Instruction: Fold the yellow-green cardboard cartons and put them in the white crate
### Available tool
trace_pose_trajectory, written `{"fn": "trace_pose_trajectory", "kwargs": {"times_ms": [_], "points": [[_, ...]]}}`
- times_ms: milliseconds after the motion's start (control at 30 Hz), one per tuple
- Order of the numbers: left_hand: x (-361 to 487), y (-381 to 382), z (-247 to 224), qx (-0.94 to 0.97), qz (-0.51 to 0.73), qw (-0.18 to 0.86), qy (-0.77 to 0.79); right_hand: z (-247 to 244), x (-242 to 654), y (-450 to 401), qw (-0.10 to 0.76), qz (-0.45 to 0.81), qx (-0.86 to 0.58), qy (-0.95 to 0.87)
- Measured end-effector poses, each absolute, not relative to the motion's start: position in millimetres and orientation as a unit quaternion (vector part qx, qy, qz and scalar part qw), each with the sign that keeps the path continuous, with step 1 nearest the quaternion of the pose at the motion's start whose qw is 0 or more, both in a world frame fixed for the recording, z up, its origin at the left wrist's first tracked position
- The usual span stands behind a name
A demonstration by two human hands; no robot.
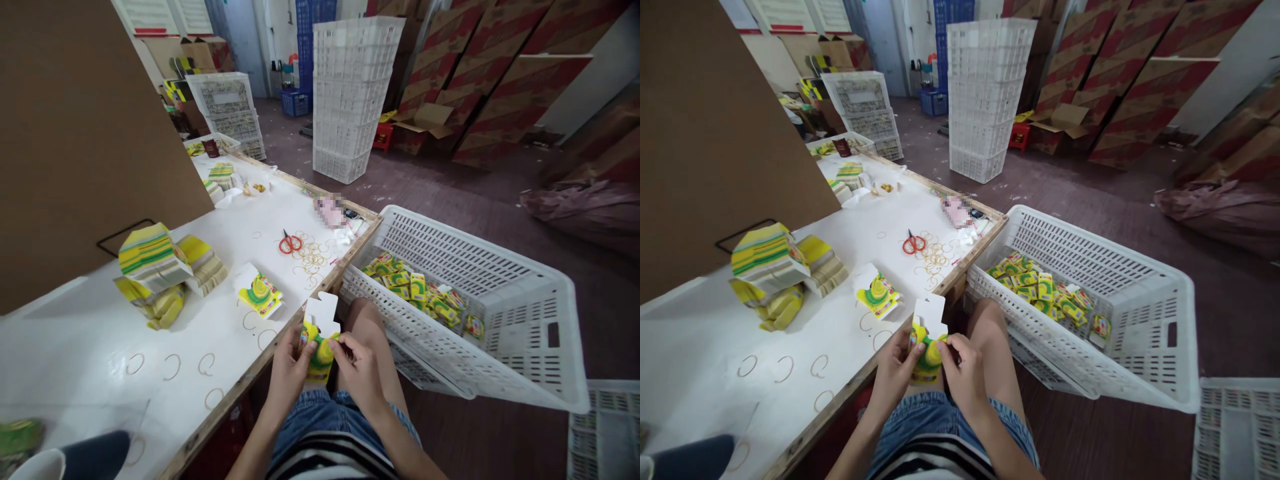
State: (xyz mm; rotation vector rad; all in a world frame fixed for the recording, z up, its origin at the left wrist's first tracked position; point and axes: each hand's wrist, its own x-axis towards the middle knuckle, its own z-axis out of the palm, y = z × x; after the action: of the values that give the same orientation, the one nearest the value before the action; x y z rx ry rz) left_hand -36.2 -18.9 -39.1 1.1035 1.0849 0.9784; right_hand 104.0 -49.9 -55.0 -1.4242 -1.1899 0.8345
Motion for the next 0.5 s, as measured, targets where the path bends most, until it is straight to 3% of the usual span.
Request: {"fn": "trace_pose_trajectory", "kwargs": {"times_ms": [200, 500], "points": [[-39, -23, -34, 0.516, 0.406, 0.620, 0.429, -52, 112, -46, 0.597, 0.381, -0.552, -0.440], [-51, -20, -25, 0.512, 0.339, 0.716, 0.331, -41, 128, -46, 0.527, 0.478, -0.487, -0.507]]}}
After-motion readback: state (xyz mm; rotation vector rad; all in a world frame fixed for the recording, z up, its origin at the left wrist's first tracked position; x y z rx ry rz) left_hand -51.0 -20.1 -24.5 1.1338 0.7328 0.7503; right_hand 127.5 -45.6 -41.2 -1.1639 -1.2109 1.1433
